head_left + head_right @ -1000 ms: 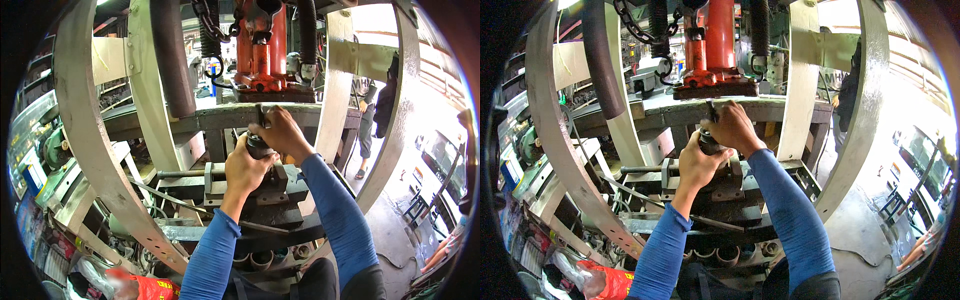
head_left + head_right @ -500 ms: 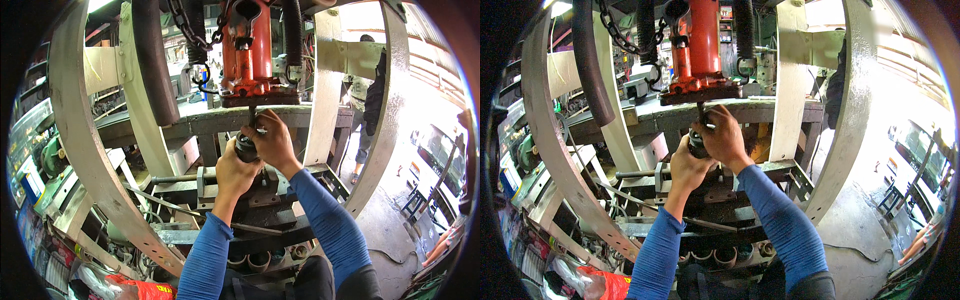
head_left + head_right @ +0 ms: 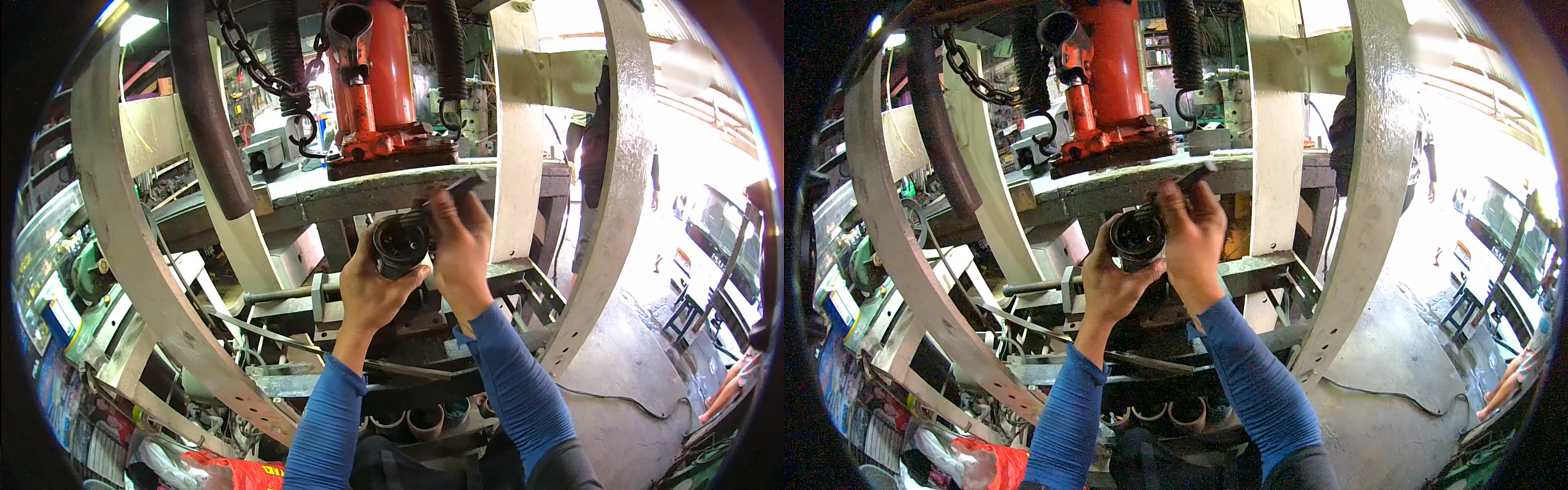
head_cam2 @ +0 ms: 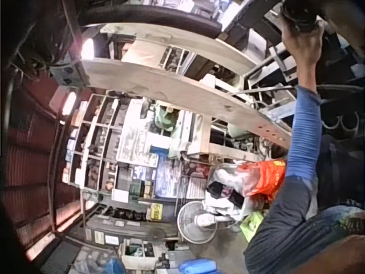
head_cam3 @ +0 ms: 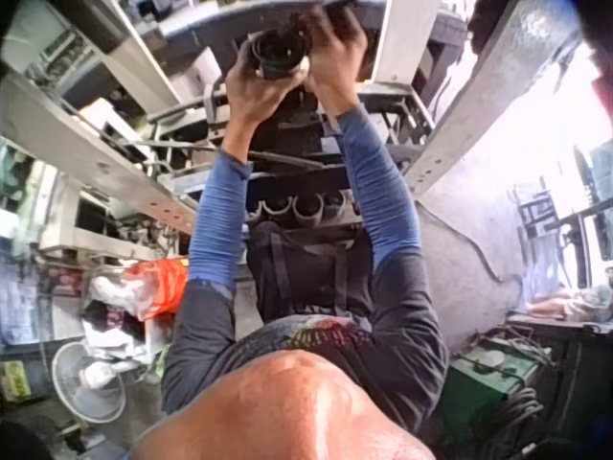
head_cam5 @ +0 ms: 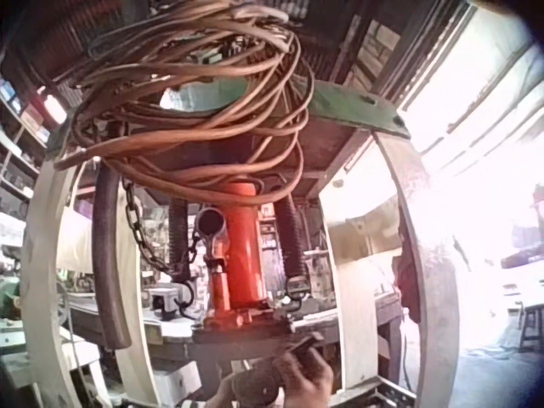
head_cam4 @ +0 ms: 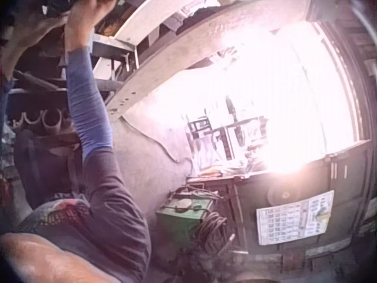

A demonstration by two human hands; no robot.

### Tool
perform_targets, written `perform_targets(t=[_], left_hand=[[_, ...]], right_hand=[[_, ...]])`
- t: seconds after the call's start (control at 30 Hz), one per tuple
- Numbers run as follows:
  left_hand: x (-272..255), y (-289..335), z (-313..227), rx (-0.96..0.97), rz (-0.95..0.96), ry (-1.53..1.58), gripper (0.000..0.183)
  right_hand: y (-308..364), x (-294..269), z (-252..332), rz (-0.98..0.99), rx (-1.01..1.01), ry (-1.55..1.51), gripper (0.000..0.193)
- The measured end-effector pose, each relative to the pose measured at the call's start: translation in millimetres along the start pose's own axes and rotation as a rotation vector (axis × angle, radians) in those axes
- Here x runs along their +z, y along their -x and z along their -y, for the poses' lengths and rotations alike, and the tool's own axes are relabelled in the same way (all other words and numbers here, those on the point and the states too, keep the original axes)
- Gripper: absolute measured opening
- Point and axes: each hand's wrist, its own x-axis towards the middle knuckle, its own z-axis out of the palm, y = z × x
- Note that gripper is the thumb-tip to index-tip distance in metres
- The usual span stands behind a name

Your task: The person uses a hydraulic press to remove a component from a cylindrical mechanical part. They then move to a workbench to disassemble the part, clean internal components with a cloth, and reassemble the unit.

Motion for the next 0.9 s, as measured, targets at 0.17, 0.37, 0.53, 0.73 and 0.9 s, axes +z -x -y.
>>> perform_targets(t=[0.17, 0.37, 0.53, 0.73, 0.9], left_hand=[[-8.5, 5.2, -17.3, 0.048, 0.017, -0.122, 0.081], [-15.1, 8.5, -24.6, 0.045, 0.036, -0.181, 0.081], [-13.2, 12.5, -30.5, 0.029, 0.026, -0.170, 0.082], [-14.1, 15.7, -30.7, 0.012, 0.028, -0.185, 0.085], [-14.6, 14.0, -28.8, -0.016, 0.027, -0.190, 0.086]], right_hand=[[4.7, -15.9, 41.2, -0.123, 0.120, -0.164, 0.029], [25.2, -19.2, 51.1, 0.181, 0.029, 0.050, 0.032], [25.7, -6.9, 59.9, 0.316, 0.003, 0.384, 0.034], [27.4, -5.8, 63.0, 0.387, -0.072, 0.691, 0.032], [22.3, -4.9, 63.3, 0.442, -0.074, 0.717, 0.028]])
